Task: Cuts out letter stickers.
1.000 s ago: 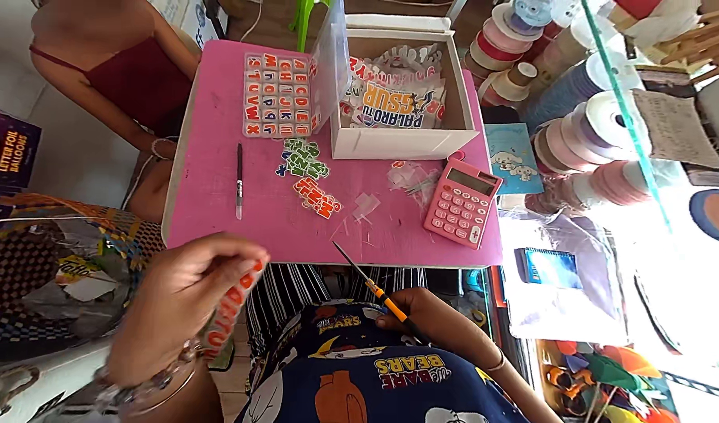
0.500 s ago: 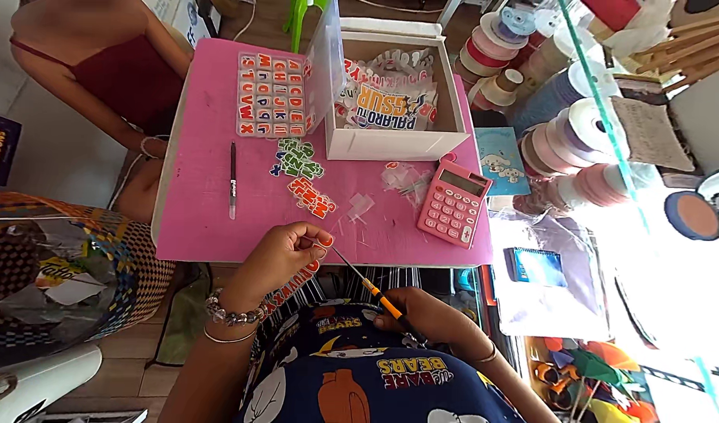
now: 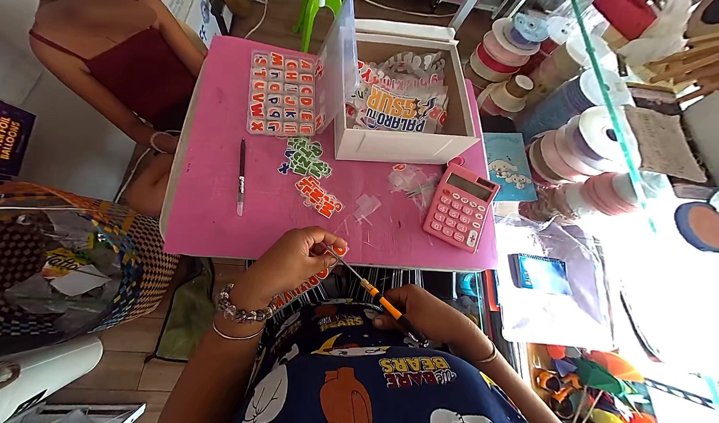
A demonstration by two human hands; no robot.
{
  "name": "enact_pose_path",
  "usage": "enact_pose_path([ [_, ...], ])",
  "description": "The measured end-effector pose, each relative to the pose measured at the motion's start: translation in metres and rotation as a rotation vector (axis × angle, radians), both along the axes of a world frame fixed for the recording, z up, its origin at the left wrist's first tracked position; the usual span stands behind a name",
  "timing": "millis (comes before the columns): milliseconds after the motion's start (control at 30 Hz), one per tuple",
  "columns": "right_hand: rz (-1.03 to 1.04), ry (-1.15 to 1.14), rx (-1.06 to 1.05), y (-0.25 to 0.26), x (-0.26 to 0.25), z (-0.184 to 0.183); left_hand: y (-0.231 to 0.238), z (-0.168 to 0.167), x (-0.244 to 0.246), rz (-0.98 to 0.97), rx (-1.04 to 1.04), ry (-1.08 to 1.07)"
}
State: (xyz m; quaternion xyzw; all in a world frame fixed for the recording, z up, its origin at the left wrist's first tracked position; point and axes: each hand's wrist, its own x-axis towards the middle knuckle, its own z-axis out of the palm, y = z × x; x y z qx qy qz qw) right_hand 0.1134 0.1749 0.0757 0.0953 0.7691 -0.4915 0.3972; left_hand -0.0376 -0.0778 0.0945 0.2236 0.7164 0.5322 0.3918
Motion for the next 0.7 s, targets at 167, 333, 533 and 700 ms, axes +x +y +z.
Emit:
enact_pose_path([
  [167, -0.008, 0.006, -0.009, 0.0000, 0.0007, 0.0003, 0.0018, 0.0000, 0.0005, 0.004, -0.002, -0.018],
  [333, -0.012, 0.008, -0.006, 0.0002, 0.0009, -0.0010, 0.0021, -0.0001, 0.0004, -0.008, 0.004, -0.003],
  [533, -0.008, 0.015, 0.026, 0.0009, 0.0007, -0.0013, 0.0019, 0.0000, 0.0000, -0.011, 0.013, 0.002],
  [700, -0.055, 0.011, 0.003, 0.0037, 0.0034, -0.0035, 0.0037, -0.0003, -0.0086, 0.038, -0.076, 0.111],
])
